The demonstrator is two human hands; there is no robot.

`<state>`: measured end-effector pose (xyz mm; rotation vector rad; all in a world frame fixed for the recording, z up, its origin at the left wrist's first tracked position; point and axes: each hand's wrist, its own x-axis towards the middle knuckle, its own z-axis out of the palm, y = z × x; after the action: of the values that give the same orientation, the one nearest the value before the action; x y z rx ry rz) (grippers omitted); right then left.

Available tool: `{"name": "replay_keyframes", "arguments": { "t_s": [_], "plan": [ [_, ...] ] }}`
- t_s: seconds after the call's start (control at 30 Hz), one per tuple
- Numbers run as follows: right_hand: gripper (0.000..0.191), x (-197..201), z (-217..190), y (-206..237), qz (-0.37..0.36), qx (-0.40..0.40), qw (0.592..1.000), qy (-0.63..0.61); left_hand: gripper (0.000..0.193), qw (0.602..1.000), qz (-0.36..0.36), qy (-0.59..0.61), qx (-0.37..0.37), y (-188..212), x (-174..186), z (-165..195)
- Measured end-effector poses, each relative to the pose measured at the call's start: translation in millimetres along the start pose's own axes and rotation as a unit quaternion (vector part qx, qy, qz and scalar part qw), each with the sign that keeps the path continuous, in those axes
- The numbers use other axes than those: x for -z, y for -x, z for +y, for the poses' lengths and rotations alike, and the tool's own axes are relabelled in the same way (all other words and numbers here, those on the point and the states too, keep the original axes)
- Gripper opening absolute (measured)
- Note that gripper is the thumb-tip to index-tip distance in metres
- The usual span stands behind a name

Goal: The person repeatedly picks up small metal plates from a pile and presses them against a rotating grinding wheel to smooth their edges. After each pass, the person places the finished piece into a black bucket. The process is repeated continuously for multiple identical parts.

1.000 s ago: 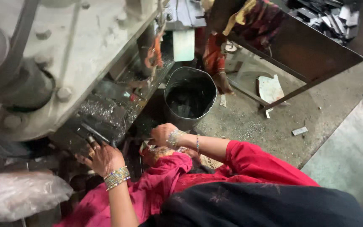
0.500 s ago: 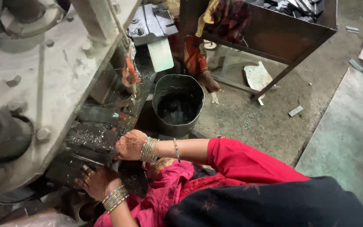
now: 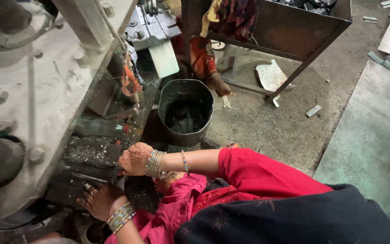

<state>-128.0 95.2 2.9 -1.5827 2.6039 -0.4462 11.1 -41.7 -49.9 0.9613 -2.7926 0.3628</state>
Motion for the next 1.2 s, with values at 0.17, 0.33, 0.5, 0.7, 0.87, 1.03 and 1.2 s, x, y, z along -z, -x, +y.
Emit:
{"name": "replay_keyframes", "arguments": {
  "t_s": [0.17, 0.33, 0.5, 0.7, 0.87, 1.03, 1.2],
  "plan": [
    [0.043, -28, 14, -7, 0.01, 0.052, 0.998, 0.032, 0.028, 0.991, -0.131, 0.009, 0.003, -8, 3, -3],
    [0.039, -31, 27, -8, 0.004, 0.116, 0.987, 0.111, 0.025, 0.987, 0.134, 0.079, 0.035, -30, -28, -11],
    [0.057, -2, 19, -6, -0.004, 0.16, 0.977, 0.14, 0.029, 0.997, 0.033, -0.022, 0.073, -27, -48, -5],
    [0.057, 35, -3, -12, -0.051, 0.141, 0.984, 0.101, 0.038, 0.993, 0.018, 0.081, 0.086, -33, -46, -5],
    [0.053, 15, 15, -3, -0.072, 0.114, 0.988, 0.074, 0.047, 0.996, 0.03, -0.001, 0.089, -41, -26, -7],
    [0.048, -47, 56, 41, -0.166, 0.032, 0.985, 0.02, 0.047, 0.997, -0.029, 0.015, 0.074, -29, -7, -7],
    [0.041, -69, 68, 63, -0.177, 0.057, 0.98, -0.068, 0.045, 0.996, 0.01, 0.051, 0.077, -26, -6, -12]
  ]
}}
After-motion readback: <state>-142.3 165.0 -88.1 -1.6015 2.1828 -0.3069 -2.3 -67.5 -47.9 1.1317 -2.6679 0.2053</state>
